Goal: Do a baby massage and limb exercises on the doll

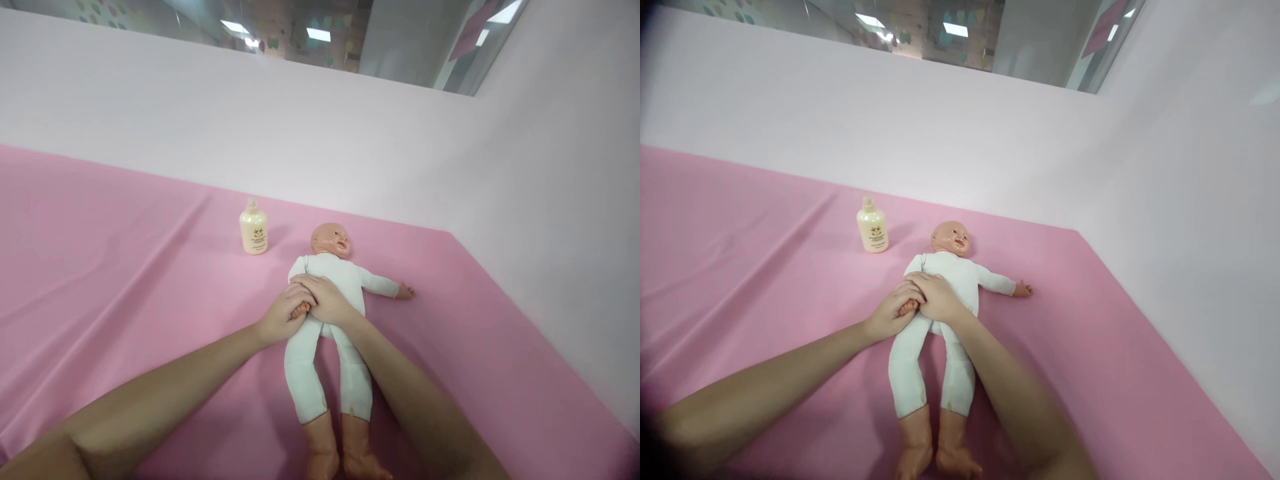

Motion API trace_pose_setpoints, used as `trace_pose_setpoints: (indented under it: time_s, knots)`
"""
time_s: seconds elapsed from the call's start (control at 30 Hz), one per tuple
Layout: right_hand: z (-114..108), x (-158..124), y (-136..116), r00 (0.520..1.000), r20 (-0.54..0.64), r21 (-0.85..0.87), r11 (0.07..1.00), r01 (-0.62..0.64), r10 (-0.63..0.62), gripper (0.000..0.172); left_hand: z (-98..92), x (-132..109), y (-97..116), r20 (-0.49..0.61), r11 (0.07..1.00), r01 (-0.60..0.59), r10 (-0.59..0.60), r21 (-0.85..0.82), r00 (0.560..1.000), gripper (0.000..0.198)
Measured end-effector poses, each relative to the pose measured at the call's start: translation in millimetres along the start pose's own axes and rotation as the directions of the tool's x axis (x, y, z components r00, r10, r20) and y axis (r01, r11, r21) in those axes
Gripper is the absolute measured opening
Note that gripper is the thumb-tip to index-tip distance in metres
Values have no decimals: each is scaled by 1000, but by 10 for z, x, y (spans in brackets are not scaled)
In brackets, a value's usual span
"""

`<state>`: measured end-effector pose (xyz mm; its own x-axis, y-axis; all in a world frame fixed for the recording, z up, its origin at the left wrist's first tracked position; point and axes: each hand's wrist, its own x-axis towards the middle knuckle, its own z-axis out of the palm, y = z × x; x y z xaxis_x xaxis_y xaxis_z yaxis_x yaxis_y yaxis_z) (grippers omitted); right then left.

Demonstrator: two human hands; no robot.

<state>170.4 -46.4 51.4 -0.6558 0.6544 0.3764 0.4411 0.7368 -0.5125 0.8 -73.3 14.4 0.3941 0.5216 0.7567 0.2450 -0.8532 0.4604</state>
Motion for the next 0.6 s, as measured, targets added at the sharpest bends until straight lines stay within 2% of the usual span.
trace_pose_setpoints:
  time_s: [0.4, 0.5, 0.6]
  knots:
    - [-26, 13, -28, 1000, 23, 6, 1000, -18, 18, 50, -15, -5, 17, 35, 998, 66, -65, -23, 997, 8]
    - [-41, 14, -45, 999, 28, 5, 1000, -24, 23, 50, -10, -12, 5, 46, 995, 95, -95, -14, 994, 10]
    - [-51, 11, -59, 999, 36, 4, 1000, -22, 22, 50, -15, -12, -2, 60, 998, 70, -69, -8, 996, 13]
